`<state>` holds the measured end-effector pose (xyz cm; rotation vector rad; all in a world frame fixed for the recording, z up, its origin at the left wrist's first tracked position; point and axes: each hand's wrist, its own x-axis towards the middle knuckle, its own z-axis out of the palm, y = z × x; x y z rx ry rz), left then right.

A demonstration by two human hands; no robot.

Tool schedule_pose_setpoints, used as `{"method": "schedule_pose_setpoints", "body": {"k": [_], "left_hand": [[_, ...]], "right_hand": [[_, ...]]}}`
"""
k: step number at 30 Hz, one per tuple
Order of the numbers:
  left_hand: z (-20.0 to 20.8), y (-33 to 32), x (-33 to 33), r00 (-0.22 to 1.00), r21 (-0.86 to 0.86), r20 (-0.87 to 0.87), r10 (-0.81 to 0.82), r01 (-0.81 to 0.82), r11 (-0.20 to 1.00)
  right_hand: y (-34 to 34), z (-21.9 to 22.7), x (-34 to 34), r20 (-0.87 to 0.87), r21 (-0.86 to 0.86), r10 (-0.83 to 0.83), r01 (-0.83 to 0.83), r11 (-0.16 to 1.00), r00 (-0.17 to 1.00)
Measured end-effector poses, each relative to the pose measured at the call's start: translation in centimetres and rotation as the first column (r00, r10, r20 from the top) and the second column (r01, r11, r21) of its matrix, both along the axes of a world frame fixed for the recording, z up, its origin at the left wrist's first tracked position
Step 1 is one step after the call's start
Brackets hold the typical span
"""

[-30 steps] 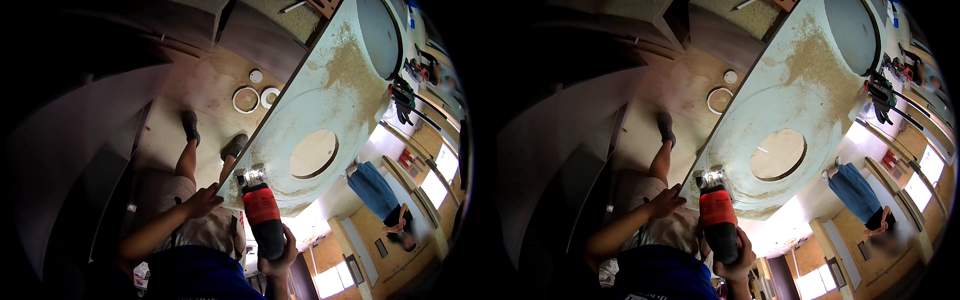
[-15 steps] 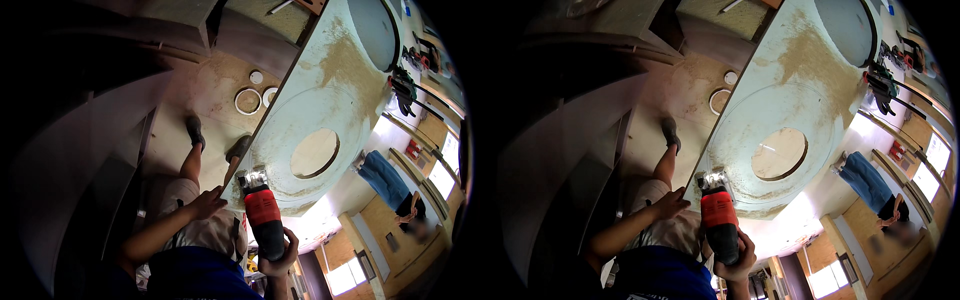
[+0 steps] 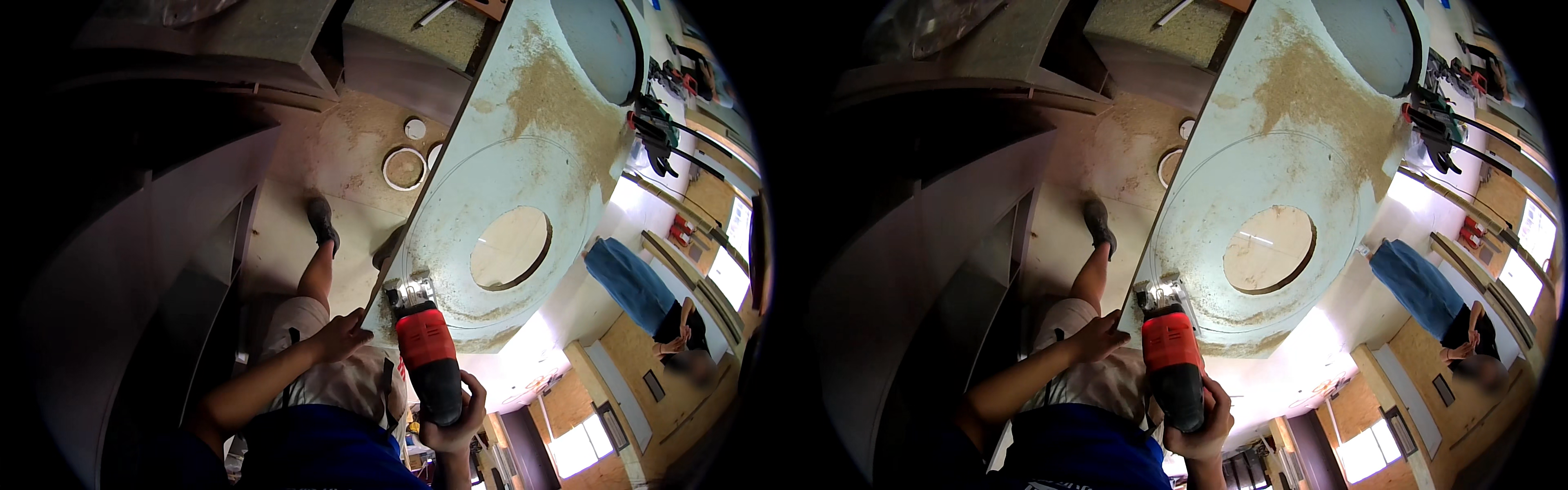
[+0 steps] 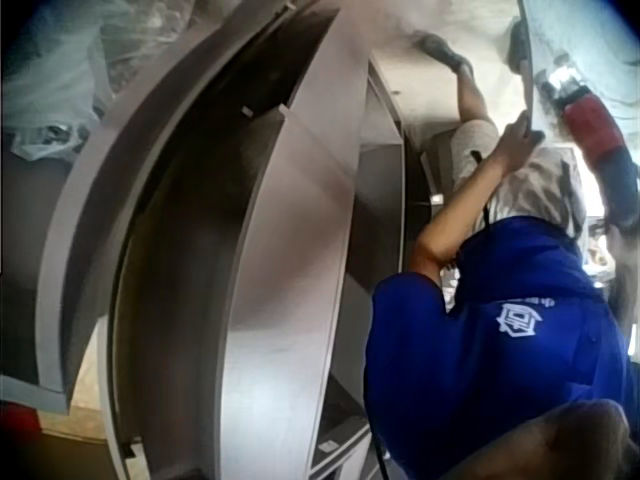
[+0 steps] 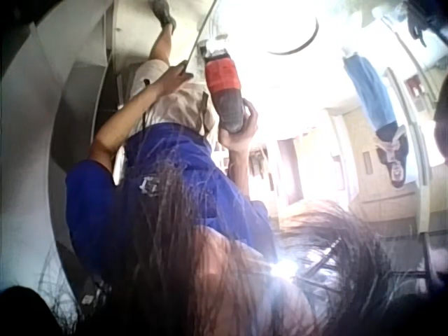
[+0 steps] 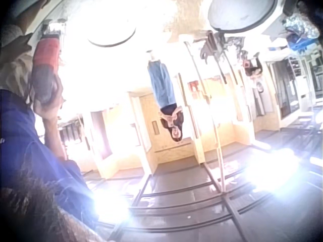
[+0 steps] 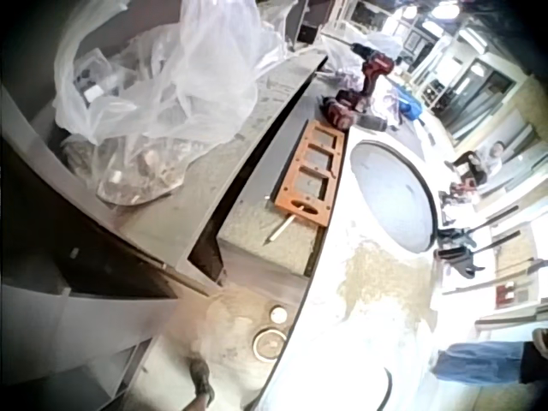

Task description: The person uses a red oscillating multi-tool to cut along a marked circular line on a large white board. The person holds the board steady with one hand while guiding the tool with the other, producing sawdust as the cut progresses.

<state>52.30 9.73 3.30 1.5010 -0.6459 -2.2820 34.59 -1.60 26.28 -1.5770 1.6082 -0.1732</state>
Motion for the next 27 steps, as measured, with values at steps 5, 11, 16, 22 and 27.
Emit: {"method": "schedule_pose_setpoints", "body": {"k": [5,11,16,22,27], "left_hand": [[-0.7,0.8,-0.2,1.000,-0.053,-0.008,0.009,-0.009,0.999],[-0.3,0.4,-0.1,1.000,-0.059,-0.016,0.012,-0.013,0.998],[0.0,0.2,0.1,1.000,-0.094,-0.007,0.026,-0.026,0.995],[-0.1,-0.1,0.0,1.000,-0.050,0.015,-0.017,0.018,0.999],[0.5,-1.2,0.2,0.999,0.074,-0.040,-0.013,0.016,0.997]], "right_hand": [[-0.4,0.3,0.6,-0.010,0.011,0.006,-0.006,1.000,1.000],[-0.1,0.1,0.7,-0.009,0.022,-0.088,0.088,0.996,0.996],[-0.5,0.3,1.1,0.004,0.018,-0.039,0.039,0.999,0.999],[-0.6,0.1,0.6,0.021,0.017,-0.022,0.022,1.000,1.000],[-1.0,0.4,1.1,-0.014,0.017,-0.013,0.014,1.000,1.000]]}}
